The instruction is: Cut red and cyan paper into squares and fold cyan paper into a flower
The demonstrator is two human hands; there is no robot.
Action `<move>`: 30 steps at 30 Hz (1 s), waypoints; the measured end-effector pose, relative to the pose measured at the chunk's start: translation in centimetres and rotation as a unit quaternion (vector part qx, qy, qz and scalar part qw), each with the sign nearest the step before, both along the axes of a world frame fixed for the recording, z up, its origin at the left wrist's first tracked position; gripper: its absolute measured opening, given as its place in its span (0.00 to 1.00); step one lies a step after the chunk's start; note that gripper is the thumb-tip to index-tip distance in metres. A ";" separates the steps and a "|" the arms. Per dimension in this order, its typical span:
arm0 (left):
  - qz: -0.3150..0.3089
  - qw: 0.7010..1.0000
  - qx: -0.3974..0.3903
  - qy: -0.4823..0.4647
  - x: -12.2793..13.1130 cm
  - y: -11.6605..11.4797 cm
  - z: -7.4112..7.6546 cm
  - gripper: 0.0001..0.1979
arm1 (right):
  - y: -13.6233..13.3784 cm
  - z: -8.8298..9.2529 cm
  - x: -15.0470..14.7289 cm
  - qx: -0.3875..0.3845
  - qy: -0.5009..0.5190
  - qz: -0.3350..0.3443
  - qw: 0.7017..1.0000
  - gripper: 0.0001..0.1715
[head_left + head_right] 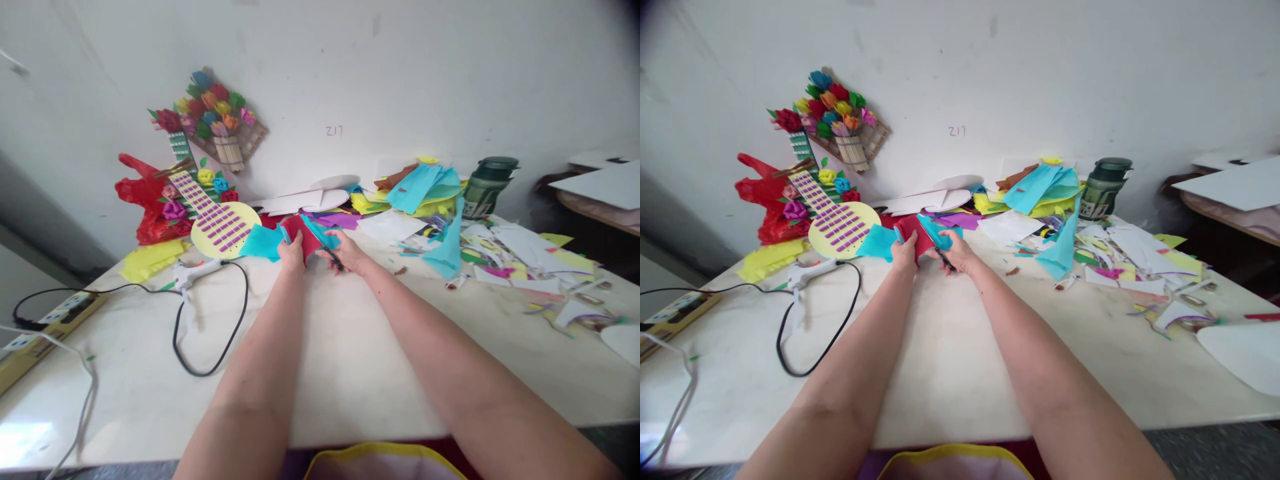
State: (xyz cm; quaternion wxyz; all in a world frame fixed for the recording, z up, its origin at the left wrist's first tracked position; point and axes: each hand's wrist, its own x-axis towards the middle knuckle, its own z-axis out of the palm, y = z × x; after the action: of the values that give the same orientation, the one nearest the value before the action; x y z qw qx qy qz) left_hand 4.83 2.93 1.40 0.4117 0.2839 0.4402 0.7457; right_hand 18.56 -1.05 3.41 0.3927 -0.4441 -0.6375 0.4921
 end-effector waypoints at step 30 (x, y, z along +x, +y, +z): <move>-0.057 0.997 0.037 -0.028 0.7 -0.8 0.6 0.11 | 0.7 -0.6 0.3 -0.046 0.062 0.025 0.997 0.25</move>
State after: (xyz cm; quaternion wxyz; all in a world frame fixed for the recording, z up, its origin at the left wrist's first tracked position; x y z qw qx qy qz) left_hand 5.56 2.08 2.00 0.4552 0.3024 0.3839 0.7443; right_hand 18.90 -0.36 2.79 0.3982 -0.4139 -0.5994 0.5575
